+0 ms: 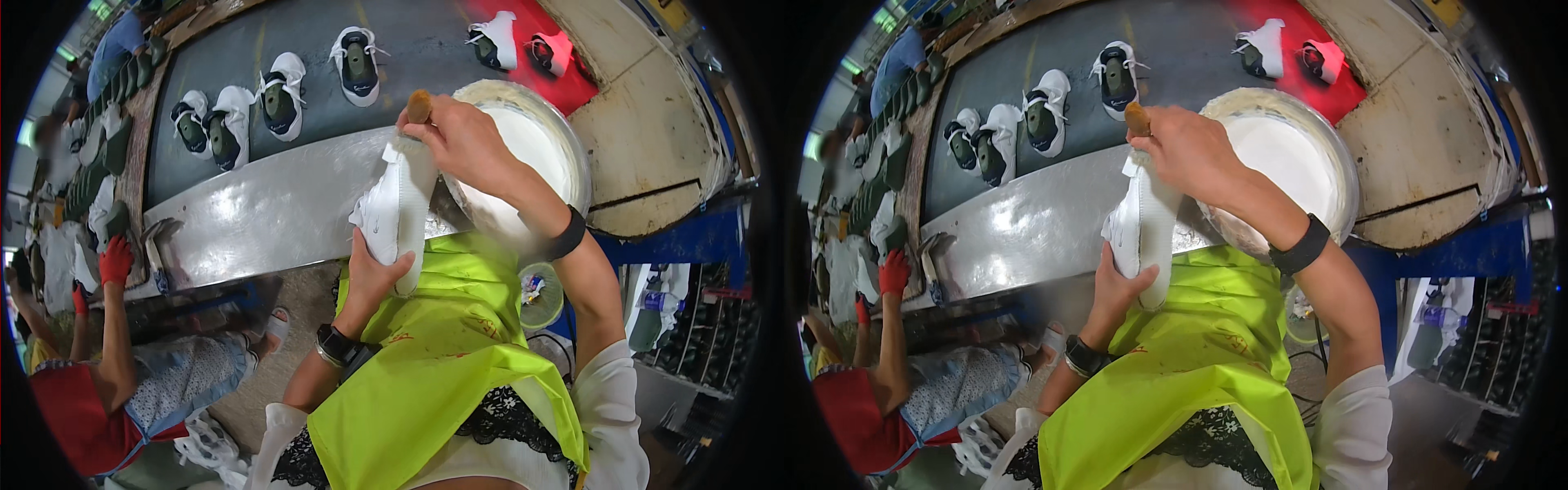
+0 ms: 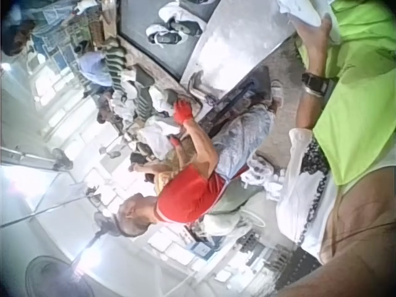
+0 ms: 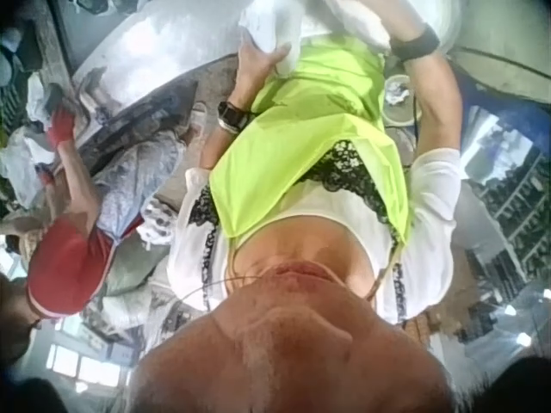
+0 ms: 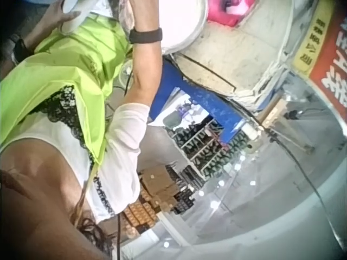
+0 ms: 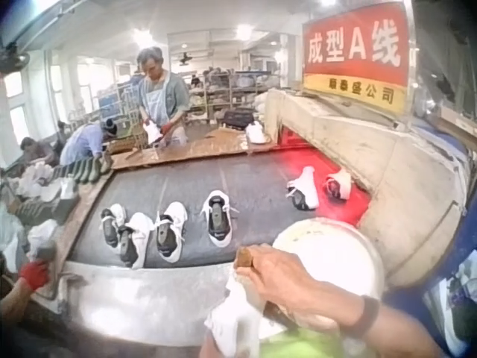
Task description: Apply glue to the undersides of shoe soles using a brush at a factory workstation.
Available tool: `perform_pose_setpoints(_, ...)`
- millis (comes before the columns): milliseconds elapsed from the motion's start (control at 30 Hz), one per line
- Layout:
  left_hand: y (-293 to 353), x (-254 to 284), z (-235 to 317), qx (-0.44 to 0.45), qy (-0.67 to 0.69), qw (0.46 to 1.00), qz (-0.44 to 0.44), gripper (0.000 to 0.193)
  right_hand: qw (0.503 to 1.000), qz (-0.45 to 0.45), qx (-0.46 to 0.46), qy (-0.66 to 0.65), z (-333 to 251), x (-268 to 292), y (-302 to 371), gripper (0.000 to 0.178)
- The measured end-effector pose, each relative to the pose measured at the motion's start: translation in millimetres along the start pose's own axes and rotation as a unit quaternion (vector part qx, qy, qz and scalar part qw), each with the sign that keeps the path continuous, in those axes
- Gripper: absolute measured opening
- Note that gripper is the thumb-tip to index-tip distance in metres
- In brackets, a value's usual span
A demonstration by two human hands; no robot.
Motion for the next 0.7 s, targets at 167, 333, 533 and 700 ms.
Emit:
perform_pose_setpoints(167,-1,3,-18,0.002,-0.038,0.999,0.033,0.099,0.997,-0.076,0.01,0.03,-15,-14,-11,0.014)
perform_pose_setpoints(333,1,3,-7,-0.058,-0.098,0.991,0.068,0.093,0.991,-0.118,0.005,0.066,-21,-22,-18,0.014)
perform_pose_setpoints(533,-1,1,-4,-0.089,-0.08,0.991,0.067,0.089,0.965,-0.217,0.02,0.147,-24,-40,-40,0.02)
perform_pose_setpoints(700,-3,4,-10,-0.081,-0.051,0.994,0.057,0.088,0.962,-0.245,0.003,0.12,-27,-31,-39,0.023)
Point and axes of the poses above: each hand's wrist, its own y-axis away from the middle knuckle, its own x-axis out of the back of the hand, z = x × y, the point moved 8 cm from there along -y, towards the middle knuckle, and after that the axes turned 5 degrees about -z, right-handed, at the moved point
